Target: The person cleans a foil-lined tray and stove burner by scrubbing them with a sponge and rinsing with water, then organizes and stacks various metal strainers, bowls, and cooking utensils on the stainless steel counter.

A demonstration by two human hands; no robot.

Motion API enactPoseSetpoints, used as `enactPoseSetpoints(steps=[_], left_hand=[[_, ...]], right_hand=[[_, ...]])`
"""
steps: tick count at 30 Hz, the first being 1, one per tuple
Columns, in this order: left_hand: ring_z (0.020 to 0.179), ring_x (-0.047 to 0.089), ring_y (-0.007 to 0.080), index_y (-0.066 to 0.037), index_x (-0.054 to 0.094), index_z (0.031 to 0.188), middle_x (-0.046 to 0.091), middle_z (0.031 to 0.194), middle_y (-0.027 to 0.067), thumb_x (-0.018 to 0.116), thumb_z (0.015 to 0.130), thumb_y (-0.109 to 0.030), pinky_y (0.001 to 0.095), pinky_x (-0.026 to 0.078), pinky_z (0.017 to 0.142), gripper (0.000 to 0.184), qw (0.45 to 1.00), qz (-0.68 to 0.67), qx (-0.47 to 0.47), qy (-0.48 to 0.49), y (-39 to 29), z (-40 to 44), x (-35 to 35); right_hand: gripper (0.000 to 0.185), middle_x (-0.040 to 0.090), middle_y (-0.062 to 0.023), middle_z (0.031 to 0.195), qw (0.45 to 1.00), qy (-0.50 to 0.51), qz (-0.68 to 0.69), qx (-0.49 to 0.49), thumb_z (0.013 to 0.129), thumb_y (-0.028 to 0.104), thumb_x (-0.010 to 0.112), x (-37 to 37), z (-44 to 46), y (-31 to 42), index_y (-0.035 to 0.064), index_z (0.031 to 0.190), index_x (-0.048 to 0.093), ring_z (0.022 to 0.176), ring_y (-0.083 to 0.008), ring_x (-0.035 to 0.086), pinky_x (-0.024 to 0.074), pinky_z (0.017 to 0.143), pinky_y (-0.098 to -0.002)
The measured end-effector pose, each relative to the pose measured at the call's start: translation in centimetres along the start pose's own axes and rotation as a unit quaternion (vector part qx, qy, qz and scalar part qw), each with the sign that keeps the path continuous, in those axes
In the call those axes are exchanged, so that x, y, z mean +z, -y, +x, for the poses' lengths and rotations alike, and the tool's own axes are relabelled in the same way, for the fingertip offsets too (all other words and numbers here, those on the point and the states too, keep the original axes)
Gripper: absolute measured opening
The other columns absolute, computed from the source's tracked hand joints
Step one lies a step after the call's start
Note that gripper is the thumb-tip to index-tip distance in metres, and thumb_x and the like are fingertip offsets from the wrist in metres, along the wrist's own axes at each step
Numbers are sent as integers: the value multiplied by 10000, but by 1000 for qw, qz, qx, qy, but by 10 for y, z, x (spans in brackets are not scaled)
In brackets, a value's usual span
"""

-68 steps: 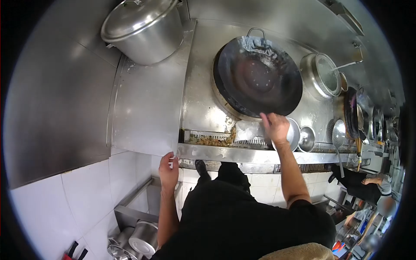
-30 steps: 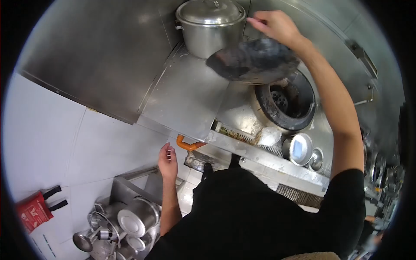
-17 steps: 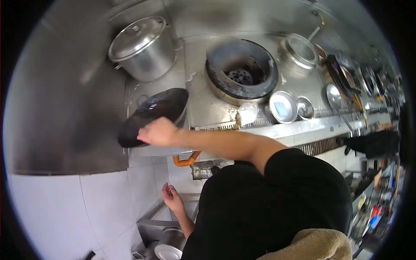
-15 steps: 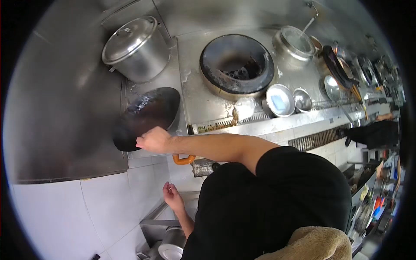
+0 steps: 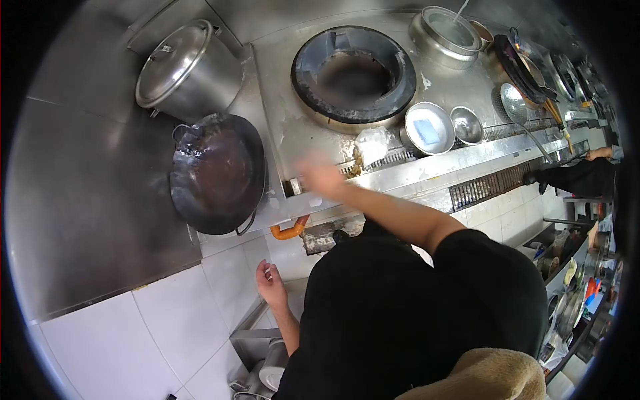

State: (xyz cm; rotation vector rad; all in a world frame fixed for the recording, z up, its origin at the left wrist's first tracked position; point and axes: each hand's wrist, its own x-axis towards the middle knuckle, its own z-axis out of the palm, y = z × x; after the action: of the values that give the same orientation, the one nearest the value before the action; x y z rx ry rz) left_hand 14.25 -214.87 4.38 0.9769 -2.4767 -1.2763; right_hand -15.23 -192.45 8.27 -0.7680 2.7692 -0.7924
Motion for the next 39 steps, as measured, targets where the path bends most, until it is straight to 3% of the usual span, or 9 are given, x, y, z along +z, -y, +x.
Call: enactPoseSetpoints(steps=[1,2,4,8,16,21,29,33,39], left_hand=[[861,620,159,1,598,1296,660,1087,100,650,966,-151,302,525,743,367,1000,7,7,5,3,0,3],[863,621,161,1,596,1298,661,1093,101,649,965,-149,305,526,746,369,1000,10,2,12,2,-1,3],[868,623,165,-1,591,1304,663,1105,102,646,965,-147,311,527,753,373,1000,15,-8,21,0,1,6],[886,628,172,-12,586,1314,669,1123,103,639,971,-155,325,525,772,375,998,21,-12,57,-27,17,9],[888,631,171,-24,602,1291,671,1129,96,630,979,-180,324,519,759,350,995,61,48,62,-61,51,17],[857,637,169,-16,610,1280,673,1136,100,640,976,-196,319,520,734,354,988,86,77,101,-65,54,34],[871,640,174,-20,608,1288,670,1135,106,662,961,-178,315,522,729,367,988,73,75,114,-67,45,50],[889,641,178,-28,604,1297,666,1149,113,663,959,-168,321,525,740,370,984,77,87,135,-59,50,52],[906,640,187,-26,593,1304,651,1185,122,649,965,-154,322,522,741,366,975,114,106,161,-96,76,64]], right_hand=[[500,505,-234,1378,987,-50,27,153,813,125,659,-6,-6,-47,32,1297,569,1261,-403,513,431,1070,-495],[553,458,-243,1419,959,-252,-96,84,825,110,646,19,-5,-122,38,1359,522,1251,-417,509,412,1075,-522],[613,433,-189,1467,922,-214,-224,230,850,172,678,-19,-26,-156,116,1429,487,1273,-365,488,442,1008,-487],[300,683,-212,1144,934,-20,-36,354,915,176,586,-5,-20,-211,62,1188,640,1066,-399,660,540,886,-506],[151,692,-229,925,963,-212,118,115,873,101,576,9,8,-117,60,996,653,888,-435,666,535,784,-522],[162,701,-222,952,986,4,156,64,877,161,577,14,16,-75,56,966,664,894,-432,671,545,792,-516],[228,700,-173,1077,901,-297,104,299,906,203,611,-73,-56,-194,77,1061,721,1026,-359,664,533,918,-459],[533,532,-213,1381,880,-152,-123,433,864,342,693,-93,-83,-282,98,1322,574,1274,-423,522,464,1038,-496],[487,501,-203,1481,865,57,-15,499,919,281,593,-52,-63,-364,57,1351,604,1367,-388,491,463,1072,-460]])
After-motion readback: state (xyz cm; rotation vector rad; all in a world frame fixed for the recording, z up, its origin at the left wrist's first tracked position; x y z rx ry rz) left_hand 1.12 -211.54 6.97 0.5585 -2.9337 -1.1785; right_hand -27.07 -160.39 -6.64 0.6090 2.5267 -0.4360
